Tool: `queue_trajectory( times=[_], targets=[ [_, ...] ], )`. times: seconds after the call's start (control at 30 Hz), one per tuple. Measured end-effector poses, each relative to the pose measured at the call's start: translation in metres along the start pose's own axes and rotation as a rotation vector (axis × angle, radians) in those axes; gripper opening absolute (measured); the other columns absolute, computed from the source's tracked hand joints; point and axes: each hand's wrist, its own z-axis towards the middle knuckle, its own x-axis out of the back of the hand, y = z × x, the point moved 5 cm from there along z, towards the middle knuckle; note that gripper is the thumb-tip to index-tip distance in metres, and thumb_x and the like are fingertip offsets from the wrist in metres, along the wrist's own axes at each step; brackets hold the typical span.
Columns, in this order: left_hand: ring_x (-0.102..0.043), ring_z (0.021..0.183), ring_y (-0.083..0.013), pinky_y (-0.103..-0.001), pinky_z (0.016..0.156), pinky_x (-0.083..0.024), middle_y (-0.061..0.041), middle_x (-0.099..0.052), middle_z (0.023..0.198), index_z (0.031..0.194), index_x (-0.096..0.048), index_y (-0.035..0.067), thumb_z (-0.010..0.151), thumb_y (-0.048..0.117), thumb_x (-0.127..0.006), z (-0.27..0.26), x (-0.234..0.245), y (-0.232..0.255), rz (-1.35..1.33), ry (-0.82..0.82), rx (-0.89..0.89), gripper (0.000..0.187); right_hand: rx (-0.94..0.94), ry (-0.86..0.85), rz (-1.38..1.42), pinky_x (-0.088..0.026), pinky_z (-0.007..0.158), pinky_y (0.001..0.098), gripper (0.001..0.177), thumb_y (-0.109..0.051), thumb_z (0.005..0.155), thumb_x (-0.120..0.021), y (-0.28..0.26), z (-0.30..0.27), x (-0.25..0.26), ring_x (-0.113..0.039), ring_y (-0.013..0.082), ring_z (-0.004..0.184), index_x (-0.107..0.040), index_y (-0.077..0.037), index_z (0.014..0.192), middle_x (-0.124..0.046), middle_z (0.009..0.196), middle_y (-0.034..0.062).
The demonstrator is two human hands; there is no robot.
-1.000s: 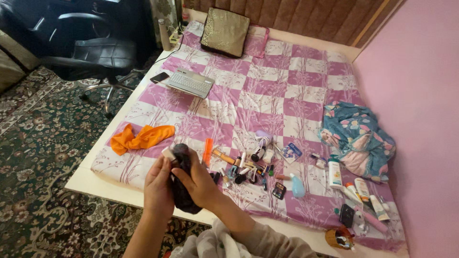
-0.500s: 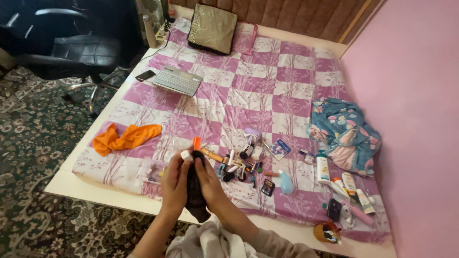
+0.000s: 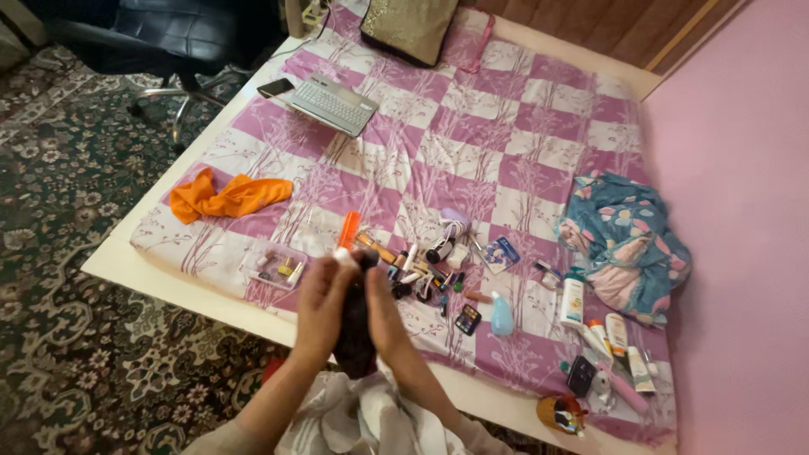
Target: The person cleans various cosmetics and tools by hand using a dark cloth while working on a bed.
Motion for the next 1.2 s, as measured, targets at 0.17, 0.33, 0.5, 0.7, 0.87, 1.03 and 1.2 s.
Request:
queue_trajectory(
  times=[0.17, 0.33, 0.5, 0.7, 0.87, 1.03, 1.2],
  targets=[
    [-0.064, 0.098, -0.0109, -0.027, 0.088, -0.052, -0.007, -0.072, 0.108, 0.118, -0.063, -0.001, 0.102, 0.014, -0.061, 0.007, 0.017, -0.022, 0.085, -0.03, 0.014, 0.022, -0.256, -0.217, 0.151, -0.044, 0.103, 0.032, 0.062, -0.05, 0.106, -0.04, 0.04, -0.007, -0.023, -0.056, 0.0176, 0.122, -0.055, -0.002, 0.142, -0.062, 0.131, 0.008],
    [-0.066, 0.089, -0.0126, -0.028, 0.082, -0.055, -0.006, -0.07, 0.101, 0.119, -0.062, -0.001, 0.104, 0.017, -0.061, 0.041, 0.095, -0.084, -0.004, 0.012, 0.118, 0.023, -0.381, -0.178, -0.014, -0.047, 0.088, 0.026, 0.054, -0.05, 0.105, -0.047, 0.101, -0.003, -0.012, -0.061, 0.0131, 0.099, -0.069, -0.003, 0.123, -0.069, 0.108, 0.0041],
    [-0.065, 0.08, -0.0161, -0.033, 0.073, -0.062, -0.009, -0.065, 0.093, 0.117, -0.062, -0.005, 0.104, 0.028, -0.061, 0.082, 0.215, -0.17, 0.19, 0.265, 0.462, 0.035, -0.676, 0.182, 0.418, -0.054, 0.062, 0.0285, 0.043, -0.047, 0.105, -0.053, 0.135, -0.009, 0.021, -0.063, 0.0135, 0.065, -0.067, -0.008, 0.097, -0.066, 0.081, 0.0028],
    [-0.063, 0.076, -0.0174, -0.032, 0.068, -0.056, -0.01, -0.066, 0.089, 0.115, -0.065, -0.002, 0.096, 0.023, -0.069, 0.135, 0.289, -0.308, 0.392, 0.172, 0.69, 0.032, -0.88, 0.532, 0.434, -0.045, 0.041, 0.0319, 0.04, -0.046, 0.102, -0.051, 0.141, -0.022, 0.024, -0.058, 0.0191, 0.046, -0.063, -0.01, 0.091, -0.062, 0.066, 0.0075],
    [-0.061, 0.072, -0.0186, -0.035, 0.064, -0.052, -0.009, -0.069, 0.086, 0.106, -0.067, 0.0, 0.087, 0.016, -0.073, 0.164, 0.306, -0.391, 0.523, 0.065, 0.728, 0.026, -1.082, 0.686, 0.458, -0.043, 0.038, 0.0378, 0.047, -0.058, 0.095, -0.05, 0.18, -0.036, 0.011, -0.053, 0.0226, 0.039, -0.064, -0.015, 0.086, -0.065, 0.063, 0.0131],
    [-0.068, 0.074, -0.0206, -0.037, 0.07, -0.053, -0.012, -0.072, 0.083, 0.097, -0.072, -0.001, 0.077, 0.012, -0.081, 0.175, 0.323, -0.447, 0.91, 0.107, 0.502, 0.026, -1.079, 0.863, 0.487, -0.052, 0.053, 0.0384, 0.042, -0.05, 0.1, -0.051, 0.251, -0.078, 0.016, -0.063, 0.024, 0.059, -0.066, -0.011, 0.102, -0.066, 0.076, 0.0105],
    [-0.071, 0.079, -0.0299, -0.044, 0.072, -0.055, -0.015, -0.073, 0.088, 0.106, -0.068, 0.0, 0.08, 0.01, -0.071, 0.19, 0.333, -0.505, 0.763, 0.05, 0.479, 0.028, -1.15, 0.972, 0.442, -0.053, 0.059, 0.0407, 0.048, -0.052, 0.101, -0.051, 0.314, -0.127, 0.031, -0.065, 0.0273, 0.065, -0.065, -0.007, 0.109, -0.068, 0.083, 0.0134]
  ],
)
